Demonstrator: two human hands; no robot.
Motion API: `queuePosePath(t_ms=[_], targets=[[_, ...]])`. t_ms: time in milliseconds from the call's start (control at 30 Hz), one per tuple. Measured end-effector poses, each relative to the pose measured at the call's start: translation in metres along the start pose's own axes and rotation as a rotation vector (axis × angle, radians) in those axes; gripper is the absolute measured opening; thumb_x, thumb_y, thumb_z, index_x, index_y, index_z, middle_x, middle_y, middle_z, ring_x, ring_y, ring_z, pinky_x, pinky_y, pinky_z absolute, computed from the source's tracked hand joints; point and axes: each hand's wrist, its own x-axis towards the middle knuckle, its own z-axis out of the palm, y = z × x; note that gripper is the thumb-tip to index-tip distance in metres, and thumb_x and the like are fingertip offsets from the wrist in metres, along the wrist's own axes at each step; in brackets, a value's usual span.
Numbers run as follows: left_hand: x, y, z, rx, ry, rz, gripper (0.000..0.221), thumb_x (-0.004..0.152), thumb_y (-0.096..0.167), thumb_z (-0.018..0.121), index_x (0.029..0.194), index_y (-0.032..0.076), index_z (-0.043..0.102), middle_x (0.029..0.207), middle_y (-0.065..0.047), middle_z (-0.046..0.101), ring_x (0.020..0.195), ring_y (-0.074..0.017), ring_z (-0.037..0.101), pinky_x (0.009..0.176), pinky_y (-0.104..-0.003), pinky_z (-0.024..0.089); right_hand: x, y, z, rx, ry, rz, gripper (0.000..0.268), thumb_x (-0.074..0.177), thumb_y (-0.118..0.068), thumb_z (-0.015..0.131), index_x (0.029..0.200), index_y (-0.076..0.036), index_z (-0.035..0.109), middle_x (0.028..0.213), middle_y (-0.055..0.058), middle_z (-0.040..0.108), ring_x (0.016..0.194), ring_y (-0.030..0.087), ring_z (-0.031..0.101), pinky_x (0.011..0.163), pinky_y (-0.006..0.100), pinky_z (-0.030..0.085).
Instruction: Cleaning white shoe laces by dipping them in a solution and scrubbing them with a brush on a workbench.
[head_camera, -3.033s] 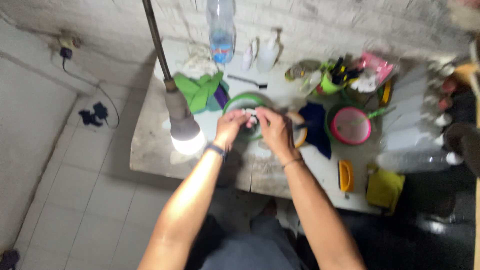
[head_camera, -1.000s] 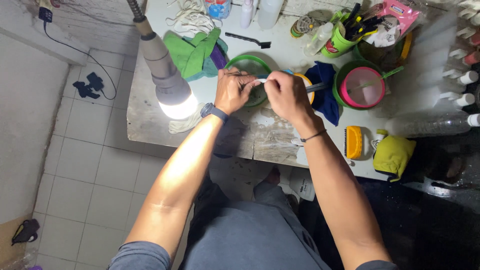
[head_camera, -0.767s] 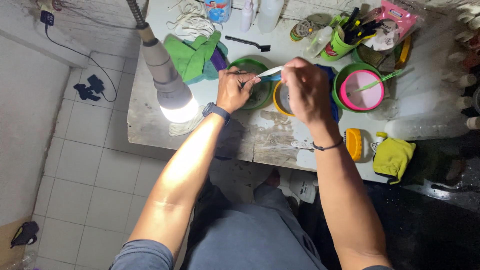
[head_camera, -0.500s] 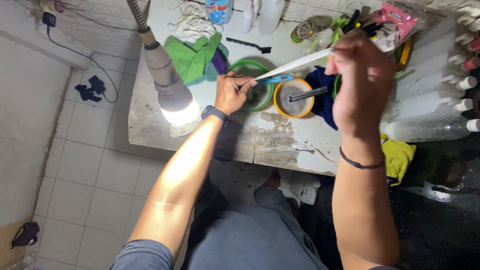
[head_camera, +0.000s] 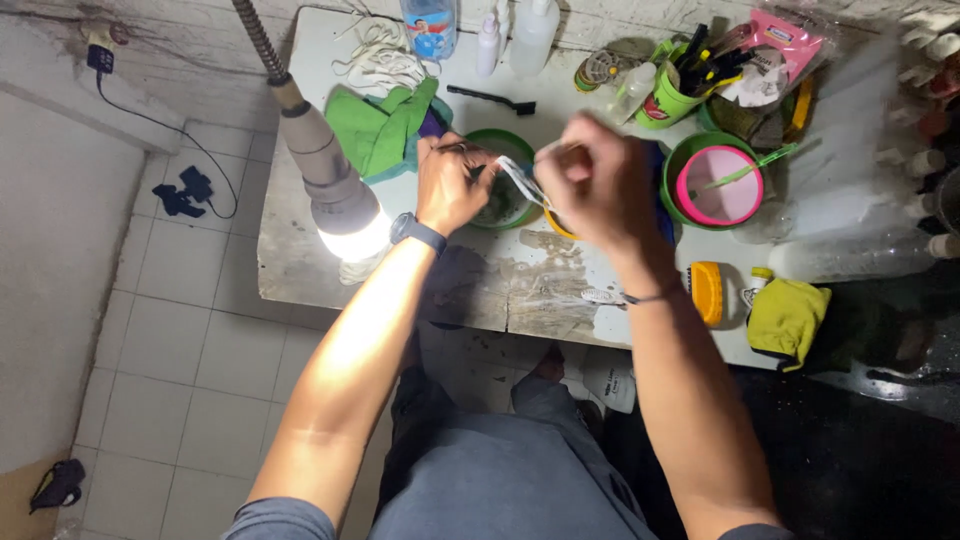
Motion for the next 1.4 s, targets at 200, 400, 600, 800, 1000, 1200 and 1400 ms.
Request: queuePosePath(t_ms=[200,400,600,800,1000,1200,1400], targets=[[0.011,0.022,-0.018,0.165,0.026,0.173,0.002,0.083,0.024,0.08,0.085,0.025,0.081,0.079,0.001,0.078,0.086,-0.0219,0.069,0.082,-0.037,0.04,-0.007,0.005,0.038,-0.241,-0.378,0.225,0.05,0.084,-0.029,0.071,0.129,-0.019,0.052,0.095,0.027,0.072,0.084,0.048,0.073,0.06,0.06,0.058],[0.007,0.013,-0.016,0.132,0.033,0.171,0.003,0.084,0.021,0.079,0.083,0.023,0.081,0.079,0.0,0.078,0.084,-0.0242,0.069,0.08,-0.038,0.039,-0.008,0.031,0.054,-0.306,-0.347,0.093,0.026,0.099,-0.031,0.056,0.08,-0.014,0.062,0.06,0.01,0.067,0.066,0.041,0.072,0.056,0.054,0.056],[-0.008,-0.015,0.001,-0.047,-0.007,0.064,0.009,0.09,0.021,0.077,0.094,0.028,0.082,0.091,0.002,0.08,0.084,-0.0254,0.07,0.086,-0.036,0.039,0.005,0.023,0.033,0.062,-0.144,-0.002,0.016,0.089,-0.013,0.062,0.074,-0.009,0.063,0.053,0.01,0.053,0.055,0.025,0.062,0.051,0.04,0.048],[-0.014,-0.03,0.017,-0.116,-0.023,0.018,0.009,0.09,0.018,0.079,0.095,0.025,0.082,0.091,0.001,0.08,0.085,-0.0282,0.071,0.086,-0.038,0.04,0.012,-0.013,-0.006,0.251,-0.047,0.003,0.015,0.091,-0.003,0.058,0.077,-0.007,0.064,0.056,0.001,0.037,0.062,0.01,0.051,0.053,0.028,0.042],[-0.035,-0.055,0.045,-0.094,-0.078,-0.072,0.007,0.095,0.025,0.077,0.097,0.025,0.084,0.101,0.004,0.082,0.093,-0.0211,0.07,0.091,-0.041,0.037,0.004,-0.062,-0.057,0.271,0.001,-0.053,0.033,0.11,-0.006,0.047,0.077,-0.007,0.047,0.069,0.002,0.042,0.065,0.012,0.034,0.063,0.031,0.029],[-0.052,-0.075,0.057,-0.085,-0.153,0.072,0.017,0.083,0.006,0.078,0.091,0.02,0.085,0.09,0.002,0.081,0.089,-0.0207,0.078,0.083,-0.039,0.06,-0.028,-0.068,-0.081,0.632,0.213,0.129,0.019,0.098,-0.01,0.059,0.084,0.002,0.054,0.065,0.006,0.045,0.051,0.014,0.042,0.049,0.029,0.036],[-0.06,-0.082,0.081,0.568,-0.217,-0.144,0.033,0.081,0.045,0.079,0.079,0.013,0.08,0.11,-0.016,0.069,0.11,-0.0365,0.052,0.084,-0.05,0.035,-0.04,-0.079,-0.105,0.318,-0.317,0.176,0.03,0.102,-0.025,0.049,0.075,-0.012,0.048,0.06,-0.008,0.032,0.055,0.003,0.024,0.05,0.024,0.019]])
